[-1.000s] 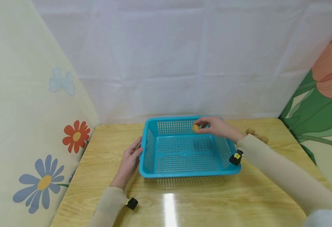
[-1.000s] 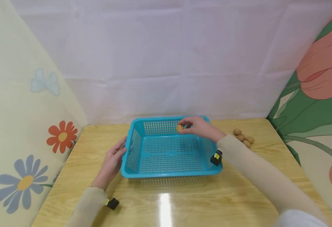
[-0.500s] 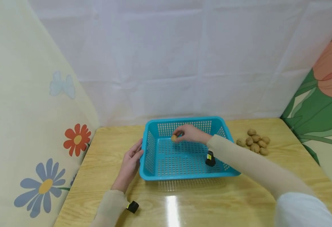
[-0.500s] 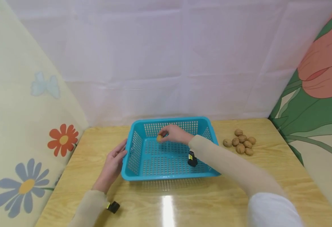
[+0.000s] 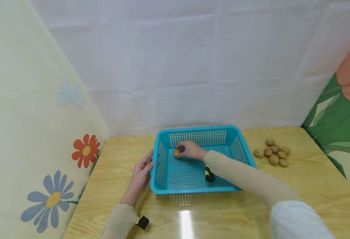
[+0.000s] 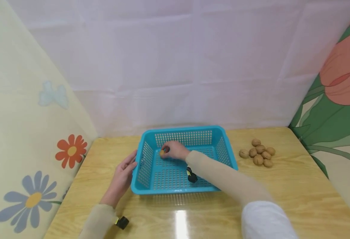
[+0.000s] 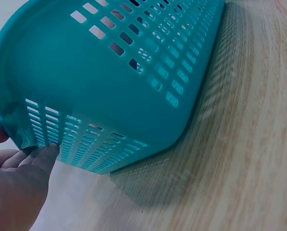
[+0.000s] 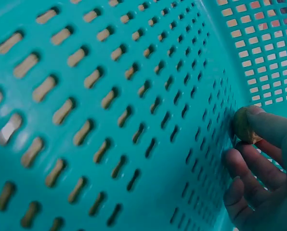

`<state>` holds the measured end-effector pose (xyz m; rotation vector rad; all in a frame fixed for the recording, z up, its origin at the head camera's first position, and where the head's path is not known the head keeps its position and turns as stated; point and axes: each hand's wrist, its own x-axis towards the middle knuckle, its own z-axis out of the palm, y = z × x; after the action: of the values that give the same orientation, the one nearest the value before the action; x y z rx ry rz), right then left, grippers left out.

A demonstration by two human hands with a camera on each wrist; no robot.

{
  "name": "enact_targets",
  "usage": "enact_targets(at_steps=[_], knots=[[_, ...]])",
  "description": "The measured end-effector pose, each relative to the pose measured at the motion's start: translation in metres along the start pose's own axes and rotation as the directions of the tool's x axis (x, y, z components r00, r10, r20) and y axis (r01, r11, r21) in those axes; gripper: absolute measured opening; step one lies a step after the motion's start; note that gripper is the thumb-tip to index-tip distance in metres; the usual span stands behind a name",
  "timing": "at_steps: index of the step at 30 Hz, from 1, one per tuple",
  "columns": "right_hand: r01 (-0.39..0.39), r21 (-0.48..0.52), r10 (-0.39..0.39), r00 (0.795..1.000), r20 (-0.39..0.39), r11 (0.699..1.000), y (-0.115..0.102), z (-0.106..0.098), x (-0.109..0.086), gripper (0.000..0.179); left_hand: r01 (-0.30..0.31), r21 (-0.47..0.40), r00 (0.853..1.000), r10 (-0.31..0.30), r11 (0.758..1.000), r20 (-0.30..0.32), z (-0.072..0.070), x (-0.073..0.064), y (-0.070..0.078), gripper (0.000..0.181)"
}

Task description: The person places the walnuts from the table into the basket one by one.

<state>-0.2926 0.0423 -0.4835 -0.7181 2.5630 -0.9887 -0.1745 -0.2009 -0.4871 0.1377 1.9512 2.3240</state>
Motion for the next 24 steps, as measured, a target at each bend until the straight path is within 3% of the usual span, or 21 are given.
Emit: enact_targets(at_steps=[7, 12, 24], knots=[[0.001, 0.01, -0.001, 1.0, 0.004, 1.0, 0.002, -0.001, 0.001, 0.04, -0.012, 0.007, 1.0, 0.012, 1.0, 0.001, 0.001, 0.0, -0.002, 0.059], [-0.011, 0.019, 0.01, 0.999, 0.033, 1.0, -0.001, -0.012, -0.009, 0.045, -0.004, 0.019, 1.0, 0.004, 1.0, 0.004, 0.0, -0.001, -0.003, 0.06], [0.01, 0.007, -0.011, 0.999, 0.051, 1.0, -0.002, -0.074, -0.052, 0.044, -0.006, 0.006, 1.0, 0.006, 1.0, -0.006, -0.001, 0.0, -0.003, 0.059]])
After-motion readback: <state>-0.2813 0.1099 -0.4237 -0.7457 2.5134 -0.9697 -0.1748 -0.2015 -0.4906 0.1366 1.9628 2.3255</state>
